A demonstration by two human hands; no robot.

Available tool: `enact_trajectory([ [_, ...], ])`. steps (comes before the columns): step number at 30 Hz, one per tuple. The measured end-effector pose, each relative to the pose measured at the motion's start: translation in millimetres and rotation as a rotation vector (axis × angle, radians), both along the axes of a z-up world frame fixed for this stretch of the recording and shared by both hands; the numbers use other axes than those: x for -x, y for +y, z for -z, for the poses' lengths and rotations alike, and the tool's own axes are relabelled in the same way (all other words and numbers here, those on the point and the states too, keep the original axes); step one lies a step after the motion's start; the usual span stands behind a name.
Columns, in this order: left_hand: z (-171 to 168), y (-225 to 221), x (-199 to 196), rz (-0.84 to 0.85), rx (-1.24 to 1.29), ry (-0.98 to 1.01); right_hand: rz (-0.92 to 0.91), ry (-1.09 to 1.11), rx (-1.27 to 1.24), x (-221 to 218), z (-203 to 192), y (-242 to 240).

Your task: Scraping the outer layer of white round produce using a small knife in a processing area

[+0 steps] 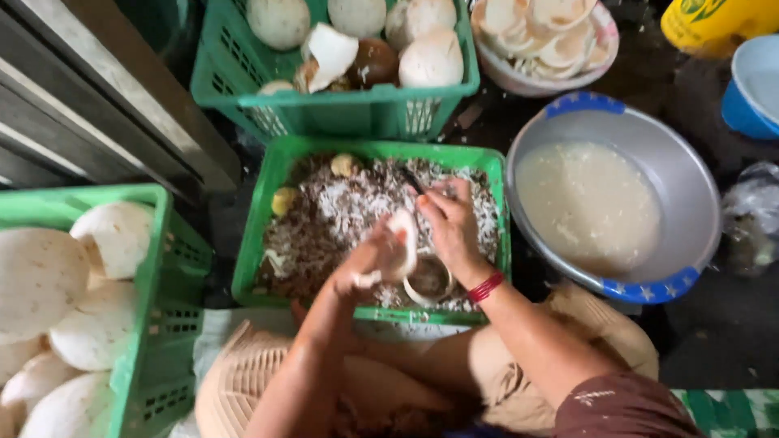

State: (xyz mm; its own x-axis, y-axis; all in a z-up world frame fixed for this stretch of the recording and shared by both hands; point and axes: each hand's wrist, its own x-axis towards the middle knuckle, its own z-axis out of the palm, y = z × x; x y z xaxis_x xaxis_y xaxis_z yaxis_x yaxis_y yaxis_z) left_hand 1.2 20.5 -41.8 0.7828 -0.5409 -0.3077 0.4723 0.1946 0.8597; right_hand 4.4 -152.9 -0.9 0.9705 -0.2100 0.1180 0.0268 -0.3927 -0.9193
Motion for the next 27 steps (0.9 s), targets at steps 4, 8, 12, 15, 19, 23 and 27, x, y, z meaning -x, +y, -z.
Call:
enact_trajectory([
  [4,32.8,-0.3,-8.0,-0.117,0.306,-0.075,-0.204,-0.059,-0.036,14.9,-8.5,16.8],
  [8,-10.2,-3.5,1.4,-0.175,0.158,-0.045,-0.257,-0.304,0.159,24.2,-17.7,17.7],
  [12,-1.4,-4.3,-0.3,-0.142,0.016,-0.118,-0.318,-0.336,0.148,21.0,9.3,17.5],
  [15,0.0,-10.8,-2.9,-0.055,-0.180,-0.244,-0.161,-0.353,0.076,6.8,15.1,1.0],
  [19,12.5,-0.5,5.1,-0.166,0.240,-0.056,-0.264,-0.222,0.047,26.9,-10.1,12.2],
  [23,35.0,-13.5,-6.5,-0.189,0.066,-0.123,-0.263,-0.187,-0.049,23.7,-19.9,13.1],
  [27,18.6,-13.7,-3.9,-0.226,0.071,-0.067,-0.366,-0.250,-0.006,25.5,-4.4,16.9],
])
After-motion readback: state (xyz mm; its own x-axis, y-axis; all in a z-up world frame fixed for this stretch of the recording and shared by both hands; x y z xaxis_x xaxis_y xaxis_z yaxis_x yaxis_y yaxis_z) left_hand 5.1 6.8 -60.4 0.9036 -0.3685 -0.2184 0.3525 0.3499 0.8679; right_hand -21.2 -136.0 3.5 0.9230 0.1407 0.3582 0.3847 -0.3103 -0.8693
